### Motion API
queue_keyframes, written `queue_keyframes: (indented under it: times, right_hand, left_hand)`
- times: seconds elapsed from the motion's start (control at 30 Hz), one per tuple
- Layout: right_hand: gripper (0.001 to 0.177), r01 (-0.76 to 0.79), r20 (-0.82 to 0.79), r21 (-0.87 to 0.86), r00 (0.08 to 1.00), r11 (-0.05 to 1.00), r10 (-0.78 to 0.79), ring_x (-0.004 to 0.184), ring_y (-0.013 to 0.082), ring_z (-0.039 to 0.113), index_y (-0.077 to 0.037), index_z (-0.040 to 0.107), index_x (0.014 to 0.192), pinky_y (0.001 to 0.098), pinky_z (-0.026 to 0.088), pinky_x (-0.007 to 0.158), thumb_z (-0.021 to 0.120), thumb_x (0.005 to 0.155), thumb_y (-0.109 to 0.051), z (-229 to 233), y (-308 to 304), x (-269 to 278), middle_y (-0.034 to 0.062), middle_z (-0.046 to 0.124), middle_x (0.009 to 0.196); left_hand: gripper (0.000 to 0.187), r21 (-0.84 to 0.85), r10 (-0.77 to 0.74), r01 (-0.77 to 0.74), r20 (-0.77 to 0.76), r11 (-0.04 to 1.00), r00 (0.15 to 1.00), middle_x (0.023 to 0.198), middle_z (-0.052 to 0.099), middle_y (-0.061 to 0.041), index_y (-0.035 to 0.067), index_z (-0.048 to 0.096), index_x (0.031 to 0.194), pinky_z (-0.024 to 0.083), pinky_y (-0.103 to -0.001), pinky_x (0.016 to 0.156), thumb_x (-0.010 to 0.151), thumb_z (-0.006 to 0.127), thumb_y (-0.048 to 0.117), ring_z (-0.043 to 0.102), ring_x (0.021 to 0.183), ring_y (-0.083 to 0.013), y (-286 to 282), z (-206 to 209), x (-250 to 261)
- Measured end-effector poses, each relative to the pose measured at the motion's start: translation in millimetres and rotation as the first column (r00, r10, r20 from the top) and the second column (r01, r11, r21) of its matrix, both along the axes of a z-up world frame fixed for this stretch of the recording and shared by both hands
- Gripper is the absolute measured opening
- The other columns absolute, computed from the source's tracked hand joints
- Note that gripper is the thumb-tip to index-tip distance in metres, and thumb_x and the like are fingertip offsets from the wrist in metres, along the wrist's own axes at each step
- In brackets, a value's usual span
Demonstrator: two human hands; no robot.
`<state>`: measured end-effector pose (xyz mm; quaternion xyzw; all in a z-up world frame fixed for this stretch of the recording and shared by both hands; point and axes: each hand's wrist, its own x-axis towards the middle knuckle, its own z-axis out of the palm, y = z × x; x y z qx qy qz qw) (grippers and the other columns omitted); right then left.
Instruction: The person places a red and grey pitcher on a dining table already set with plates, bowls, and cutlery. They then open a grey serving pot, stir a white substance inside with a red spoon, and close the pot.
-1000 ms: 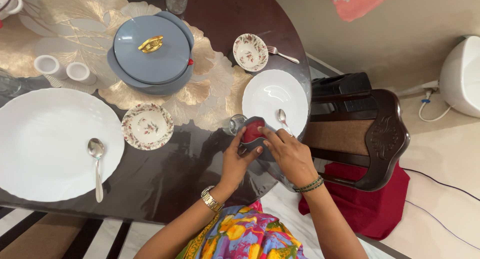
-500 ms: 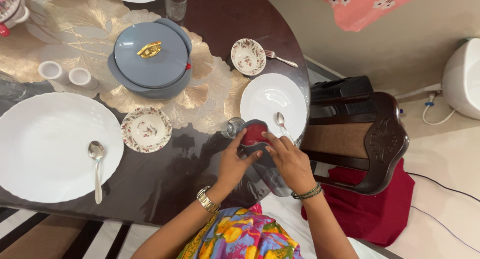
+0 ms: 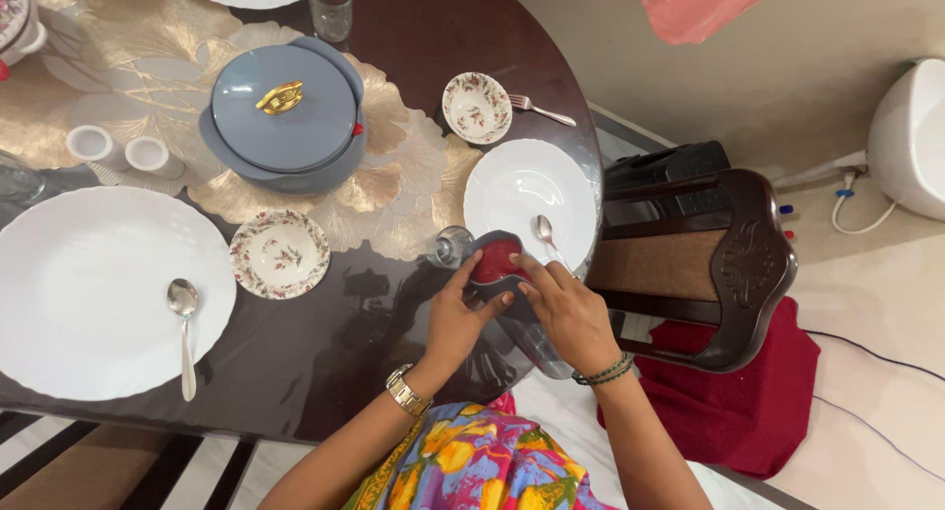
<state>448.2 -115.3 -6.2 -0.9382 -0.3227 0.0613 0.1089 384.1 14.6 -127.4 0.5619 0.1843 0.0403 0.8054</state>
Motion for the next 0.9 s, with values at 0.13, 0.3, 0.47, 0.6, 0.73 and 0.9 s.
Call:
queue_keyframes:
  times: [0.13,0.3,0.47,0.6,0.73,0.9]
  right_hand:
    - [0.037,-0.045,0.031,-0.039,0.998,0.998,0.046,0.075,0.0282,0.067,-0.019,0.059,0.134,0.0387,0.054,0.061,0.060,0.098,-0.024,4.1,10.1,4.8,0.0069,0.063,0.091]
    - [0.034,-0.066,0.014,-0.063,0.998,0.996,0.067,0.079,0.0292,0.068,-0.020,0.060,0.133,0.0410,0.054,0.063,0.060,0.099,-0.025,4.5,17.7,7.6,0.0064,0.064,0.090]
    - [0.035,-0.091,0.041,-0.087,0.995,0.992,0.095,0.080,0.0303,0.068,-0.020,0.061,0.132,0.0419,0.054,0.062,0.061,0.098,-0.025,2.1,25.1,10.4,0.0072,0.064,0.090]
    - [0.035,-0.109,0.045,-0.084,0.993,0.990,0.113,0.080,0.0305,0.068,-0.019,0.061,0.132,0.0414,0.054,0.062,0.060,0.098,-0.024,3.6,30.8,12.3,0.0076,0.064,0.091]
    - [0.034,-0.109,0.050,-0.109,0.992,0.988,0.115,0.077,0.0292,0.068,-0.019,0.061,0.132,0.0396,0.054,0.061,0.061,0.098,-0.024,6.5,36.2,13.3,0.0079,0.063,0.090]
    - [0.036,-0.104,0.021,-0.152,0.994,0.983,0.108,0.077,0.0285,0.068,-0.023,0.062,0.134,0.0391,0.055,0.061,0.061,0.098,-0.024,8.8,41.5,16.3,0.0069,0.062,0.088]
  left_hand:
    - [0.078,-0.121,0.042,-0.040,0.014,0.992,0.999,0.128,0.067,-0.013,-0.002,0.048,0.147,0.058,-0.027,0.089,0.080,0.085,0.013,0.068,0.107,-0.0118,-2.9,-10.4,2.1]
    - [0.075,-0.178,0.076,-0.076,-0.003,0.981,0.997,0.126,0.067,-0.011,-0.003,0.050,0.146,0.058,-0.026,0.086,0.080,0.084,0.009,0.067,0.105,-0.0113,-4.8,-18.3,1.4]
    - [0.076,-0.151,0.060,-0.071,-0.076,0.986,0.995,0.121,0.070,-0.011,-0.002,0.050,0.147,0.057,-0.026,0.084,0.080,0.084,0.011,0.067,0.101,-0.0118,-2.6,-19.0,2.7]
    - [0.076,-0.184,0.064,-0.076,-0.068,0.980,0.996,0.123,0.070,-0.013,-0.002,0.049,0.147,0.057,-0.026,0.086,0.081,0.083,0.011,0.067,0.103,-0.0120,0.1,-17.4,4.1]
    - [0.077,-0.226,0.055,-0.067,-0.060,0.972,0.997,0.127,0.069,-0.014,-0.004,0.045,0.148,0.057,-0.027,0.089,0.082,0.081,0.011,0.068,0.108,-0.0132,2.3,-17.8,3.7]
    - [0.077,-0.291,0.070,-0.079,-0.041,0.954,0.997,0.131,0.067,-0.014,-0.005,0.044,0.149,0.056,-0.027,0.091,0.083,0.080,0.009,0.067,0.110,-0.0142,2.3,-19.8,5.1]
